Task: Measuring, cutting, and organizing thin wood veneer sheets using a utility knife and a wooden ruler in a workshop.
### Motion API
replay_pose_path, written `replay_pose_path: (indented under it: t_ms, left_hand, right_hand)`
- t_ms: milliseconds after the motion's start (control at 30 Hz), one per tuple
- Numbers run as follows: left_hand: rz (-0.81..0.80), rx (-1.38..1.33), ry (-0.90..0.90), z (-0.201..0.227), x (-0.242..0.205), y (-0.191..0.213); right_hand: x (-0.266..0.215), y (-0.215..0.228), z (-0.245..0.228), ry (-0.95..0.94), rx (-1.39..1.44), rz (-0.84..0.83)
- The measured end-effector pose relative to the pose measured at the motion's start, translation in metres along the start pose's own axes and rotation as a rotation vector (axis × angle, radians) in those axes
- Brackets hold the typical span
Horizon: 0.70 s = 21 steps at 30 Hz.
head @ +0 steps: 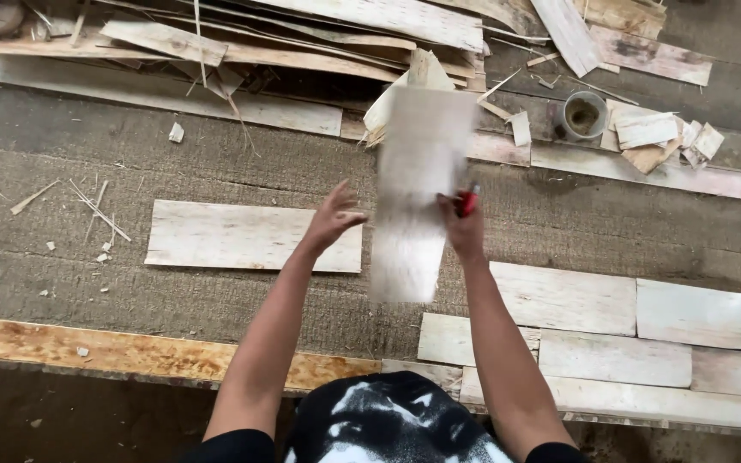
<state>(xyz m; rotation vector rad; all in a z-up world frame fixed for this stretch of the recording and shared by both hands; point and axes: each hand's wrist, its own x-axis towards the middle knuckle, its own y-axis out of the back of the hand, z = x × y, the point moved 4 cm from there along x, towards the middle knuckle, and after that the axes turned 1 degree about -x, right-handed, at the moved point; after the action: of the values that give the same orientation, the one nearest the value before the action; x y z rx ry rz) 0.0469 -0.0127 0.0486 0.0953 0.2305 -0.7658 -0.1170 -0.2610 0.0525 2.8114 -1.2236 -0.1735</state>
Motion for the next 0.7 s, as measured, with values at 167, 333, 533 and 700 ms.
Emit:
replay_pose_path:
  t_ms: [167, 333, 533, 700]
  left_hand:
    - [-0.019, -0.483, 0.162, -0.035, 0.003, -0.012]
    - [0.405, -0.587, 0.165, -0.157, 0.019, 0.041]
    - [0.947, -0.698, 0.343, -0.231, -0.035, 0.050]
    - [1.003, -0.587, 0.525, -0.153, -0.086, 0.032]
  right_hand:
    - [0.008, -0.051, -0.033, 0.066, -0.142, -0.199]
    - [0.006, -0.018, -0.018, 0.087, -0.384, 0.080]
    - [-0.013, -0.009, 0.064, -0.321, -0.559, -0.166]
    - [-0.028, -0.011, 0.128, -0.434, -0.693, -0.404]
